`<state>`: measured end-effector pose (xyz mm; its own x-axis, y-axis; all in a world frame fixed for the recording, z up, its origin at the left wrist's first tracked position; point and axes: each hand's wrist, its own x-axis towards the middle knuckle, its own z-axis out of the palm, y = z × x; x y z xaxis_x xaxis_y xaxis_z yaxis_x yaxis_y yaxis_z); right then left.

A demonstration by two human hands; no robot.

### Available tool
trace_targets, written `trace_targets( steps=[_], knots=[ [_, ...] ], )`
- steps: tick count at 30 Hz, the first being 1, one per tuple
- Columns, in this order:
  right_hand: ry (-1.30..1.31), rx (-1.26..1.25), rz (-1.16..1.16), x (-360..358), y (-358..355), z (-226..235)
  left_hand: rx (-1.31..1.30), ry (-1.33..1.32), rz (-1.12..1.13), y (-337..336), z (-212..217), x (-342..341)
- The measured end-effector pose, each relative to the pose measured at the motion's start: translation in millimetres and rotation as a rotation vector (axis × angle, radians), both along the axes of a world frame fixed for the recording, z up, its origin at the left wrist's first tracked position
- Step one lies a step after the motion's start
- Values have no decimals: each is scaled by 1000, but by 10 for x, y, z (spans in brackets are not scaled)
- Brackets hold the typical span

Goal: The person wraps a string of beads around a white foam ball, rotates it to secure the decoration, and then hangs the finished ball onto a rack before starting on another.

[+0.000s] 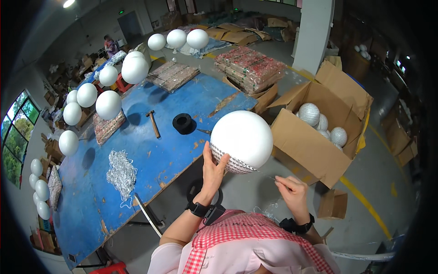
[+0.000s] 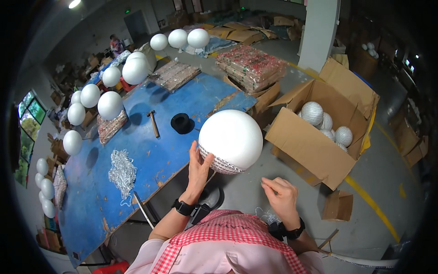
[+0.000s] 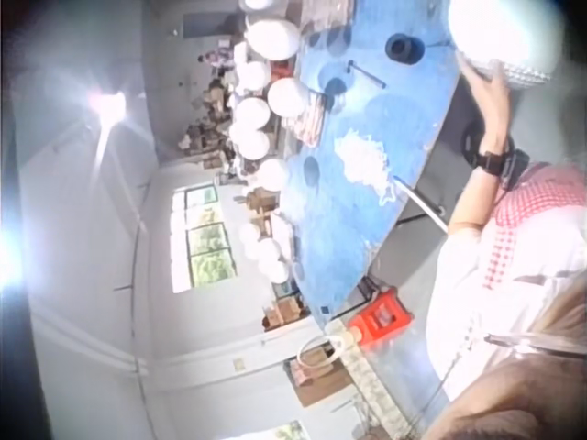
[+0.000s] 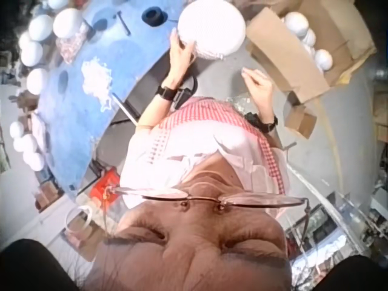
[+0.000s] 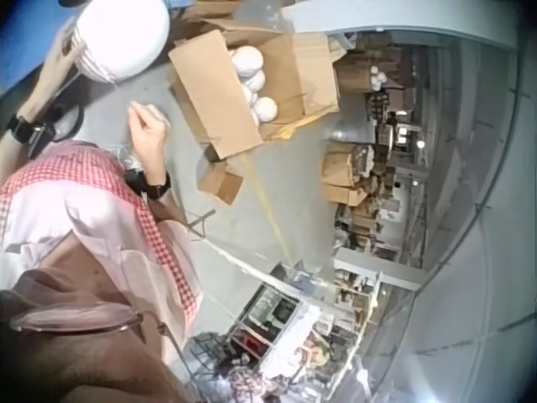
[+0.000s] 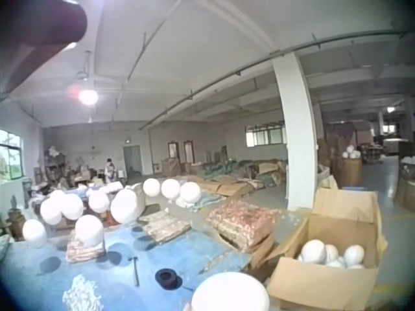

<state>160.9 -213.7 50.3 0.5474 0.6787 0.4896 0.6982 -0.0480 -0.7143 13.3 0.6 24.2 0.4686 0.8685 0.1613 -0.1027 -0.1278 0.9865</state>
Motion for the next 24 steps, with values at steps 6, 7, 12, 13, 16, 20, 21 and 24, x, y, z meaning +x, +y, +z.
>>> trace_targets(
  steps=[6,7,12,13,16,20,21,24],
  knots=[
    [-274,-34,-69,105,172,-264,-29,10,-12,-5,73,-22],
    [-274,-35,-70,125,208,-356,-27,39,-10,-1,88,-27],
    [316,-276,16,295,209,-643,-7,100,27,120,-7,-42],
    [316,-276,15,334,188,-634,23,143,15,178,-73,-42],
    [853,-179,263,292,97,-413,230,258,34,288,-335,-64],
    [802,-44,282,108,-41,-13,126,266,-28,154,-88,-34],
    [758,-13,265,79,-72,33,90,226,-38,169,-104,-29],
    [573,-11,182,7,-125,140,49,183,-21,186,-170,-28]
  ],
)
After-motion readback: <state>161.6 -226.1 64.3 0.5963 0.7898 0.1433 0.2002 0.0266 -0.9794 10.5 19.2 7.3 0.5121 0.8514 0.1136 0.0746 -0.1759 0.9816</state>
